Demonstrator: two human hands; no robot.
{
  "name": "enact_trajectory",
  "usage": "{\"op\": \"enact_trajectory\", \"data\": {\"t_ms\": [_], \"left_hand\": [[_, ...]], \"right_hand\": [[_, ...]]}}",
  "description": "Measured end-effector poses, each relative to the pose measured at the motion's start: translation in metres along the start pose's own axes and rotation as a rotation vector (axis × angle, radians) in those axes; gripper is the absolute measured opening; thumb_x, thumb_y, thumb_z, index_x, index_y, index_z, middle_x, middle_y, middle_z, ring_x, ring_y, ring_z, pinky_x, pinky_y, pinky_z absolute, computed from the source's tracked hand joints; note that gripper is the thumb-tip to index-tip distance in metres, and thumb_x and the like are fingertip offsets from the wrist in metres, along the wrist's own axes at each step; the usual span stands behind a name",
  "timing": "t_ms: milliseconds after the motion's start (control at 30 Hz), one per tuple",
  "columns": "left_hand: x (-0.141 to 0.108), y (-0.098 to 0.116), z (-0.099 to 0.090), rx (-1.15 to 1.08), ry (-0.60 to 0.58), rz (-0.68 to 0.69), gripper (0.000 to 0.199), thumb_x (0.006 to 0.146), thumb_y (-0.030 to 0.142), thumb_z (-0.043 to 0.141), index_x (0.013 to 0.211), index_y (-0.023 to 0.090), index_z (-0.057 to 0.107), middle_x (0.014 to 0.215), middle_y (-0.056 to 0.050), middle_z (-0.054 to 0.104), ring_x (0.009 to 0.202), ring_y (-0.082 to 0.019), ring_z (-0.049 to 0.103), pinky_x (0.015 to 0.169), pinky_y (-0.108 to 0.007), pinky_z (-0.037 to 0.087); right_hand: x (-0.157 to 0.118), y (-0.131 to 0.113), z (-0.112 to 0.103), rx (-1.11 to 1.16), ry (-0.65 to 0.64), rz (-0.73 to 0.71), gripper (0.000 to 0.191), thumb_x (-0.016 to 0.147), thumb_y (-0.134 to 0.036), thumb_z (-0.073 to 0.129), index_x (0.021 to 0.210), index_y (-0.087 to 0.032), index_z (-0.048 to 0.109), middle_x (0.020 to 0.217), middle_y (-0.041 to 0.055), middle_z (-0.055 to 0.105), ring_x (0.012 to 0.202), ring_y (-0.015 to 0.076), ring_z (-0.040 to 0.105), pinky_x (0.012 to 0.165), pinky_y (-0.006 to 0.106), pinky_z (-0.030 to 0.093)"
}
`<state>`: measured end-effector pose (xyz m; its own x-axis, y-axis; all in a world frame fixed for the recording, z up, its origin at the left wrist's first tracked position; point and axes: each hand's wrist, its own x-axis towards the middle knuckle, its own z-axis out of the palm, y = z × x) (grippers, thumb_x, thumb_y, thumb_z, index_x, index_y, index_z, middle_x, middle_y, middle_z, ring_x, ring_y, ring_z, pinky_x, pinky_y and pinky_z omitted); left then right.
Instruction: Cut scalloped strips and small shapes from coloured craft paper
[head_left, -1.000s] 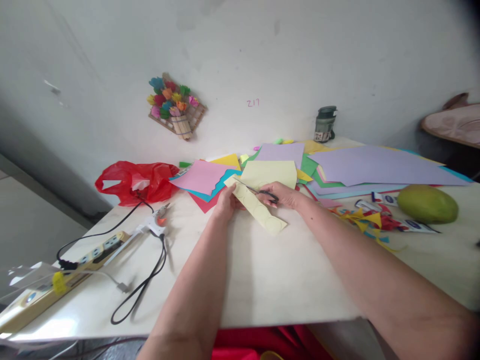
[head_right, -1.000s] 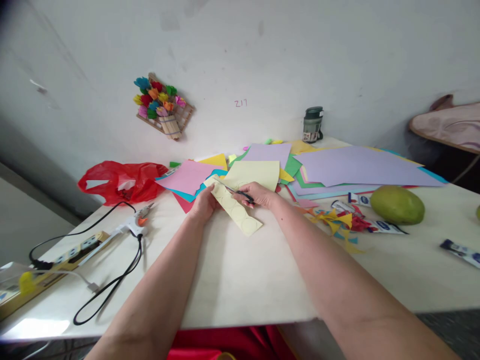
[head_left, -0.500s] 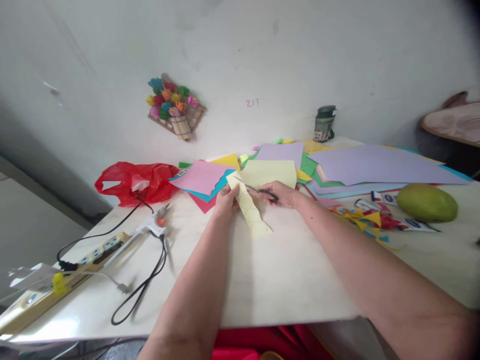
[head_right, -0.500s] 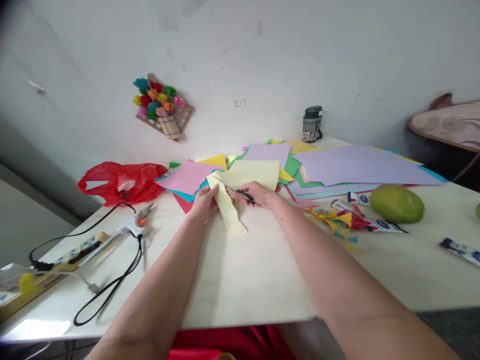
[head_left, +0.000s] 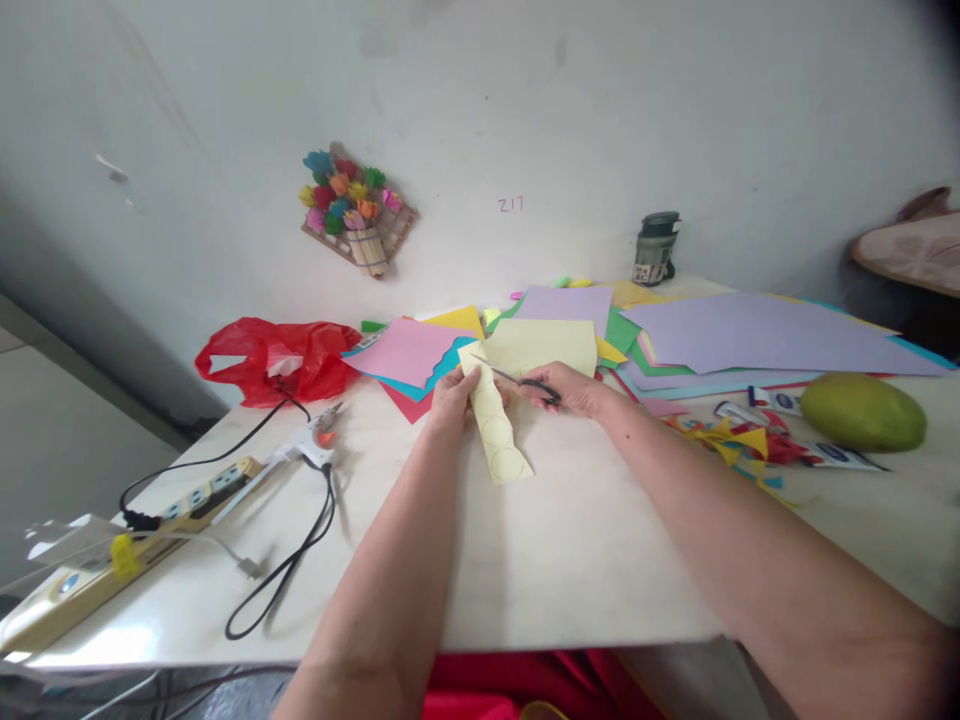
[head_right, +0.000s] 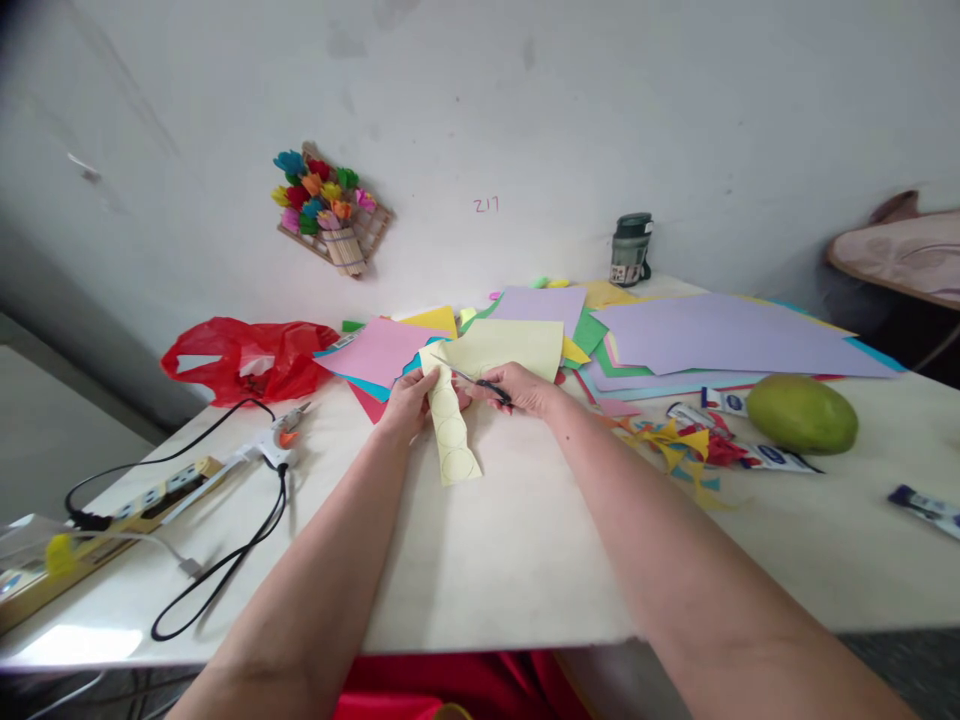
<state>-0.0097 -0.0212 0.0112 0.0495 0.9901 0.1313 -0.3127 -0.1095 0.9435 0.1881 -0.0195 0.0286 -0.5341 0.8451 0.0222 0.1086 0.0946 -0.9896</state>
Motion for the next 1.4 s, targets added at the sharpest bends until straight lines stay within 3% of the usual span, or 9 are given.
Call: {"op": "enact_trajectory", "data": {"t_ms": [500, 967, 1200, 1400], "left_hand": [[0.003, -0.004, -0.007, 0.005, -0.055, -0.019, 0.034, 0.067, 0.043, 0.077, 0.076, 0.014, 0.062, 0.064, -0.005, 0.066, 0.055, -0.017, 0.062, 0.057, -0.030, 0.051], [0.003, -0.007, -0.008, -0.019, -0.295, -0.082, 0.039, 0.071, 0.044, 0.076, 0.090, 0.012, 0.064, 0.073, -0.010, 0.070, 0.070, -0.023, 0.068, 0.069, -0.034, 0.053], [-0.001, 0.002, -0.008, 0.042, -0.234, -0.189, 0.037, 0.064, 0.036, 0.082, 0.086, 0.010, 0.067, 0.075, -0.011, 0.070, 0.067, -0.021, 0.067, 0.064, -0.031, 0.053], [0.002, 0.003, -0.013, 0.023, -0.173, -0.136, 0.030, 0.065, 0.036, 0.080, 0.077, 0.011, 0.067, 0.063, -0.008, 0.067, 0.054, -0.018, 0.063, 0.055, -0.030, 0.052]], "right_hand": [[0.001, 0.007, -0.005, -0.021, 0.013, 0.049, 0.023, 0.064, -0.035, 0.069, 0.070, -0.013, 0.063, 0.048, -0.0045, 0.048, 0.040, 0.0058, 0.036, 0.040, 0.022, 0.024], [-0.001, 0.003, -0.003, -0.079, -0.002, 0.044, 0.029, 0.068, -0.040, 0.071, 0.063, -0.016, 0.057, 0.047, -0.0035, 0.048, 0.039, 0.0062, 0.036, 0.037, 0.022, 0.026], [0.002, 0.007, -0.006, -0.065, 0.010, 0.011, 0.027, 0.067, -0.038, 0.072, 0.069, -0.013, 0.062, 0.048, -0.0043, 0.047, 0.041, 0.0062, 0.035, 0.038, 0.022, 0.026], [0.004, 0.007, -0.008, -0.036, 0.030, 0.040, 0.017, 0.068, -0.031, 0.066, 0.068, -0.014, 0.062, 0.048, -0.0048, 0.044, 0.041, 0.0065, 0.036, 0.038, 0.021, 0.026]]}}
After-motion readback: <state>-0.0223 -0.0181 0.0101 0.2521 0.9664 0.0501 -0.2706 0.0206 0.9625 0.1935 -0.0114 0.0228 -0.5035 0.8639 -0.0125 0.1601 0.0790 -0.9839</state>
